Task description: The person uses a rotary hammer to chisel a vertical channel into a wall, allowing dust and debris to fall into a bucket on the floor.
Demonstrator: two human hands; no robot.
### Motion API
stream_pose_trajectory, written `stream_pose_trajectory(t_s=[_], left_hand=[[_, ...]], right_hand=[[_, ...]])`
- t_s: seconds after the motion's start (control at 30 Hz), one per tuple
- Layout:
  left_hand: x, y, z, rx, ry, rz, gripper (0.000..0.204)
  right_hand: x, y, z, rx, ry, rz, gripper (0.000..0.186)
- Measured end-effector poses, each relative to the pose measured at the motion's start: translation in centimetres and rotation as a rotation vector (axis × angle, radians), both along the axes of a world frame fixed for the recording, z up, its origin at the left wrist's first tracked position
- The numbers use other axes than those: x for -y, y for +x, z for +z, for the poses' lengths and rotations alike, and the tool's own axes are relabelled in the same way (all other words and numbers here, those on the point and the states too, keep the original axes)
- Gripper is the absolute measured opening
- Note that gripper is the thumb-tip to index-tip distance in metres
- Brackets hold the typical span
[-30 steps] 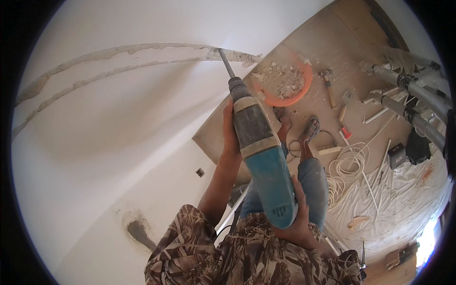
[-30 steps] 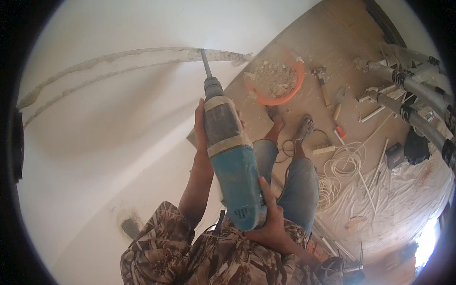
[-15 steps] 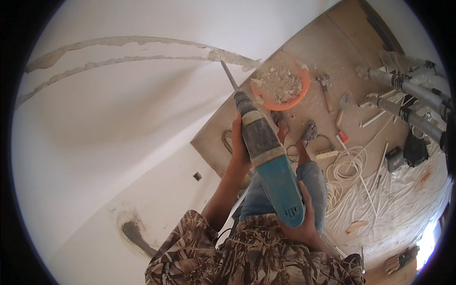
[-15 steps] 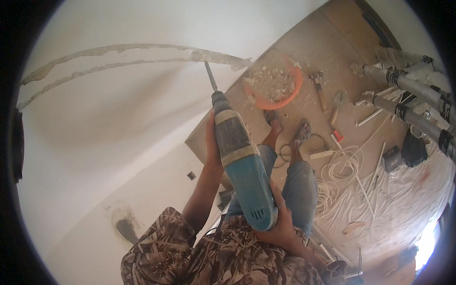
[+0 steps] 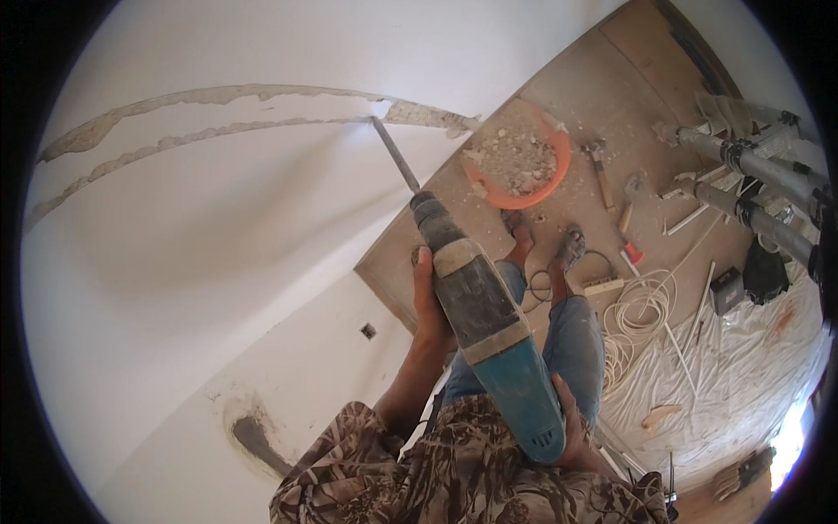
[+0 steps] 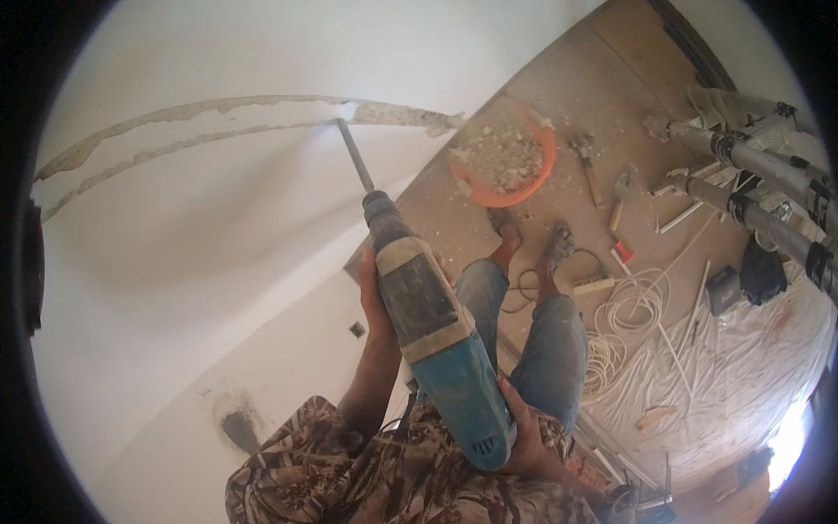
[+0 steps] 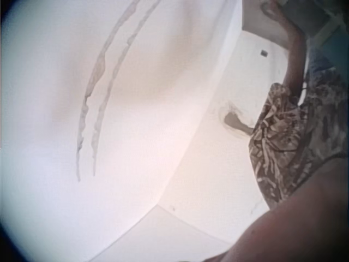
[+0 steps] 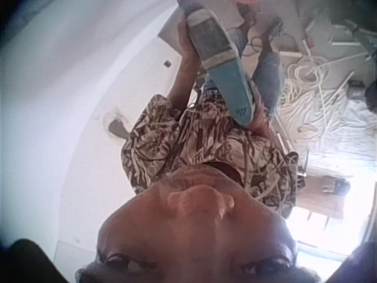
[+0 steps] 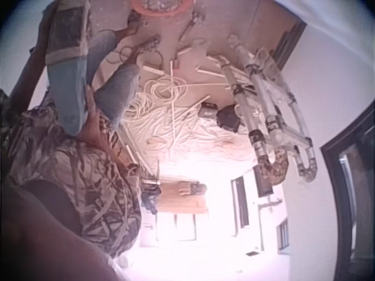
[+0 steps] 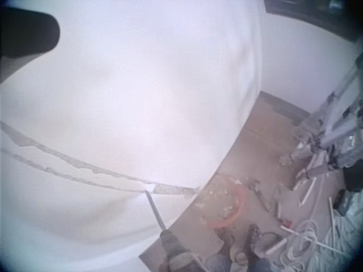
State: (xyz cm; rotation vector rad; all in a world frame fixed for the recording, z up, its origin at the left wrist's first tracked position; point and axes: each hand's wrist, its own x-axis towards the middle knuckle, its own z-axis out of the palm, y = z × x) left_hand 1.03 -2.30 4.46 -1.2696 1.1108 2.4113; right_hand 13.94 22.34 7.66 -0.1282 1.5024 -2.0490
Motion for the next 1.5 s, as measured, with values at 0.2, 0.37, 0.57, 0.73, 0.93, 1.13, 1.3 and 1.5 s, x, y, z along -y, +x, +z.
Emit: stream_pose_trajectory(t_s=[0.2,0.37,0.57,0.73,0.93,1.13,1.3,1.5], left_hand=[[1.5,-1.1,1.3,-0.044,0.135,0.037,0.074],[2.9,-1.5,2.5,-0.106,0.265,0.049,0.073],[4.4,-2.8,1.1,-0.194,0.263,0.039,0.07],[4.2,-4.5,1.2,-0.207,0.229,0.037,0.061],[-0.3,-4.0,3.9,-0.25,0.319,0.198,0.052],[-3.0,-2.6,6.6,-0.247,0.336,0.192,0.056],[-3.9,-3.6,7.6,-0.322,0.295,0.242,0.058],[-3.1,-6.0,6.3,-0.349,0.289,0.261,0.059]], right_hand=[[2.7,0.2,2.2,-0.003,0.011,-0.004,0.124],[4.2,-2.5,6.1,-0.037,0.211,0.119,0.113],[5.9,-6.4,9.5,0.074,0.26,0.1,0.106],[5.3,-8.8,11.0,-0.137,0.349,0.056,0.102],[2.4,-7.9,11.8,-0.098,0.356,0.038,0.101],[-0.8,-5.8,13.4,-0.007,0.383,0.059,0.098],[-1.3,-7.2,14.4,-0.05,0.443,0.074,0.097],[-0.2,-10.4,14.7,-0.155,0.374,0.075,0.097]])
